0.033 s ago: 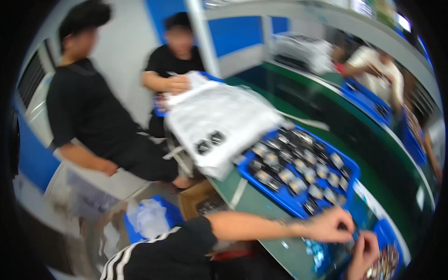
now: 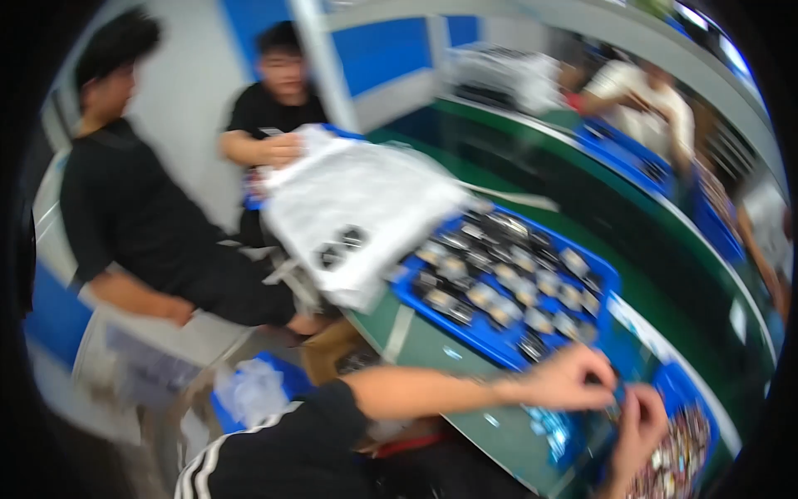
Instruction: Assembling small electronic components (fans or sensors) and recording data on a log sheet.
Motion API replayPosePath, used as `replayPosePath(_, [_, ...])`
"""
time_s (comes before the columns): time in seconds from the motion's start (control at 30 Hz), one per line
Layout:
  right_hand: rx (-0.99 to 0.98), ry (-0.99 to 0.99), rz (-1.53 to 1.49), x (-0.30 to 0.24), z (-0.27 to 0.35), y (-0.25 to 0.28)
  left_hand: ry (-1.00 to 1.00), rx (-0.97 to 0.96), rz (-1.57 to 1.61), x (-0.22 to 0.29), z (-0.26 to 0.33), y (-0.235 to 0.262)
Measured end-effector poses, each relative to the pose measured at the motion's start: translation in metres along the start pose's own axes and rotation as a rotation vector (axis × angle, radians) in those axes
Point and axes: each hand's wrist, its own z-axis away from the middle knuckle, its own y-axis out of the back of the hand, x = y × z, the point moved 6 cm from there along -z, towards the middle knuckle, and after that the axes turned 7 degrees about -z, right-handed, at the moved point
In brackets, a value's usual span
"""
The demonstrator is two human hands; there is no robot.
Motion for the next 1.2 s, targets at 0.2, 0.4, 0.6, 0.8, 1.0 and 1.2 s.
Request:
replayPosePath(0.2, [-0.111,-0.094,-0.237,0.001,-0.008,-0.027,0.146,-0.047,0.036,-0.014,0.004,0.013])
replayPosePath(0.4, [-0.249,0.104,-0.131,-0.016,-0.007,-0.034,0.051,-0.074,-0.079,-0.011,0.008,0.009])
replayPosePath(0.6, [-0.057,0.148,-0.049,-0.002,0.006,-0.005,-0.198,0.098,-0.290,0.006,0.007,-0.007])
replayPosePath(0.8, [-0.073,0.146,0.026,0.011,0.001,-0.019,-0.136,0.064,-0.354,0.005,0.014,-0.003])
replayPosePath(1.0, [-0.056,0.566,0.498,-0.035,0.013,-0.039,-0.114,0.068,-0.290,-0.002,0.012,-0.005])
replayPosePath(1.2, [-0.029,0.480,0.360,-0.008,0.019,-0.013,-0.059,0.051,-0.080,-0.010,0.004,-0.006])
